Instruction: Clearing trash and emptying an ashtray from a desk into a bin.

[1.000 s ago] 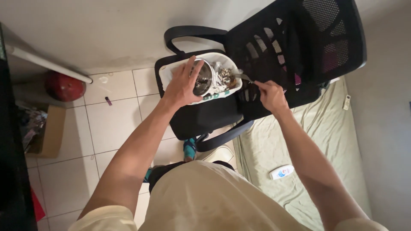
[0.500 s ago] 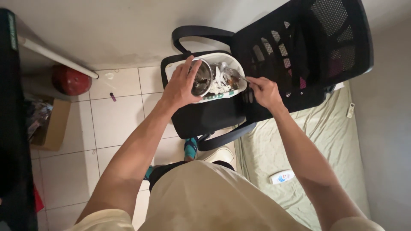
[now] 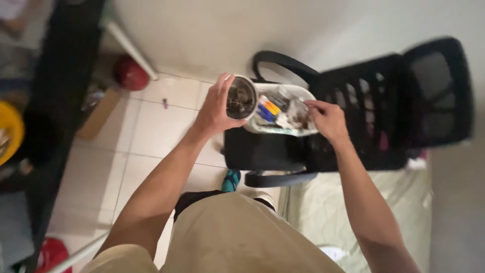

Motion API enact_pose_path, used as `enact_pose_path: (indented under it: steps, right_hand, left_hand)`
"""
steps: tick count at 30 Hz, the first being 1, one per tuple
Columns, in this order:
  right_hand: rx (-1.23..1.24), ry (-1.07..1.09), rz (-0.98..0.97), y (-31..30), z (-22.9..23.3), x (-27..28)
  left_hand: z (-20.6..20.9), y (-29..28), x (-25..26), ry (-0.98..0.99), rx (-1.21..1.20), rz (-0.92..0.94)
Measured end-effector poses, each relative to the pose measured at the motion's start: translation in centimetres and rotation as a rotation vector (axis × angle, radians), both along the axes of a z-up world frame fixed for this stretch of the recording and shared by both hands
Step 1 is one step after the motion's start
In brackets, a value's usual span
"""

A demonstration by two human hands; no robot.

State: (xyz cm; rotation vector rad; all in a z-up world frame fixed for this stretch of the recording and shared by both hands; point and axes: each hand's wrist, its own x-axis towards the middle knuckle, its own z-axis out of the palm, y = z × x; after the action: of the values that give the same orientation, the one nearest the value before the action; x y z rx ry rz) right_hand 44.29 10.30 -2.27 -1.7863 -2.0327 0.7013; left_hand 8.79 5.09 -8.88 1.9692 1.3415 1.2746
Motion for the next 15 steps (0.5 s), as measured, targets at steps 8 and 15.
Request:
enact_pose_path:
  steps: [8, 15]
  right_hand:
    - [-0.193, 0.206, 0.177, 1.6, 4.5, -13.8]
    - [-0.262, 0.330, 0.499, -0.5, 6.5, -28.6]
  left_hand:
    - [3.1, -8.5, -10.5, -0.029, -0.157, 0.344]
    - [3.6, -17.9, -19.6, -0.033, -0.137, 0.587]
